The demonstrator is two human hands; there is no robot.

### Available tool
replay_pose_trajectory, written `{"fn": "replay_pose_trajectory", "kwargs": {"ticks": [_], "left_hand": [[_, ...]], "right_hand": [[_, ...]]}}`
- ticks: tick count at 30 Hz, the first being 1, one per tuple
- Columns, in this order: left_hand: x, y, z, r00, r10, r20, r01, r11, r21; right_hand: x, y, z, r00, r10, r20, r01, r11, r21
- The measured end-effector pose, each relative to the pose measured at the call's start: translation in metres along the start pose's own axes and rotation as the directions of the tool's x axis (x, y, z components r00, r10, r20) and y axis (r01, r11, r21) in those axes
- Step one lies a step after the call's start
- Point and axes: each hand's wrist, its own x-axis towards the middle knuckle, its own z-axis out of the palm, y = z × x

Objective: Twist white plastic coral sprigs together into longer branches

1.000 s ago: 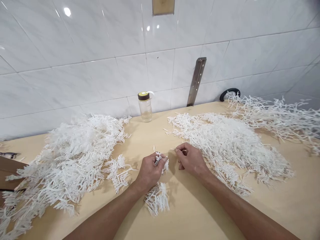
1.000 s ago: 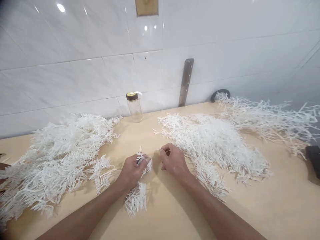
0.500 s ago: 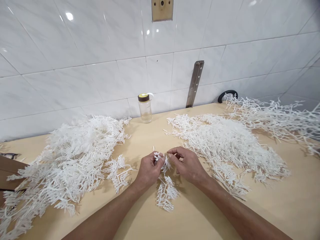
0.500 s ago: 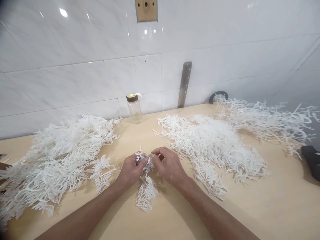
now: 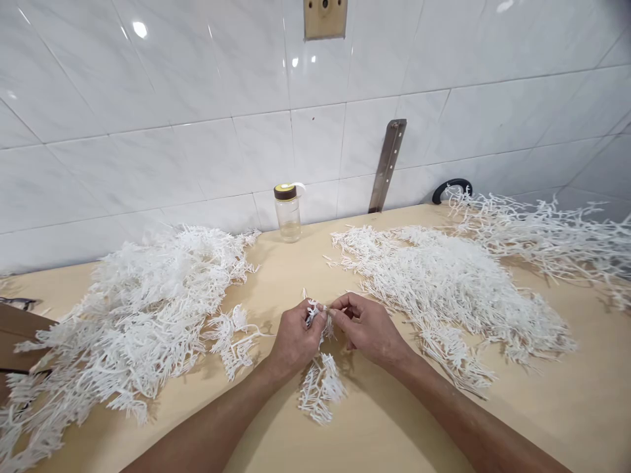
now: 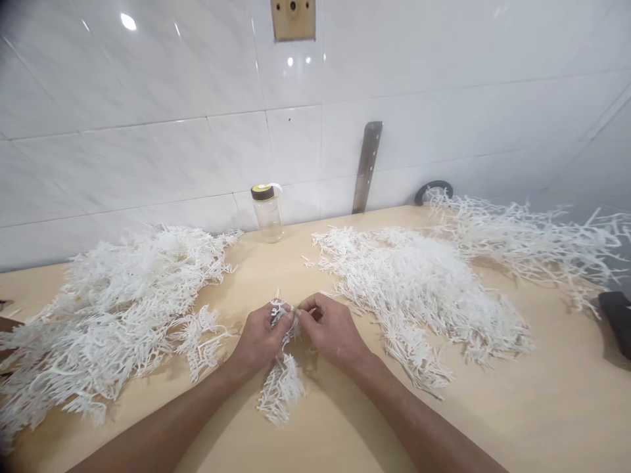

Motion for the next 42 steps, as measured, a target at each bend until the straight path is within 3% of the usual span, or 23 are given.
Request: {"fn": "replay_pose_trajectory", "kwargs": {"ticks": [4,6,13,21,35,42], "left_hand": [[-0.0002,0.0026,0.0005,1.0,-0.006,-0.018,0.006,1.0,0.008],[0.0002,0.0027,0.0008,0.999,-0.003,-0.034,0.003,1.0,0.017],[0.0005,-0.002,0.0026,0.998,-0.037,-0.052,0.037,0.999,-0.008],[0.0001,0.0002,0.0018,0.999,-0.047,0.004,0.047,0.996,-0.074],[-0.0021,0.0035,0.0024,1.0,0.023,0.0,-0.023,0.997,0.079],[-0.0031,-0.0006,0.0029,0.994,0.112,-0.008,-0.108,0.974,0.201]], "right_hand": [[-0.0012,-0.0058,-0.0006,0.974,-0.203,-0.101,0.182,0.966,-0.186],[-0.002,-0.0078,-0.0004,0.966,-0.239,-0.101,0.21,0.948,-0.238],[-0.0032,-0.0089,0.0,0.998,-0.063,-0.001,0.062,0.99,-0.123],[-0.0016,-0.0061,-0.0014,0.983,-0.181,-0.023,0.165,0.936,-0.309],[-0.0045,-0.0048,0.0048,0.965,-0.261,-0.006,0.232,0.867,-0.441],[-0.0031,-0.008,0.0082,0.998,-0.065,0.013,0.066,0.938,-0.34]]}}
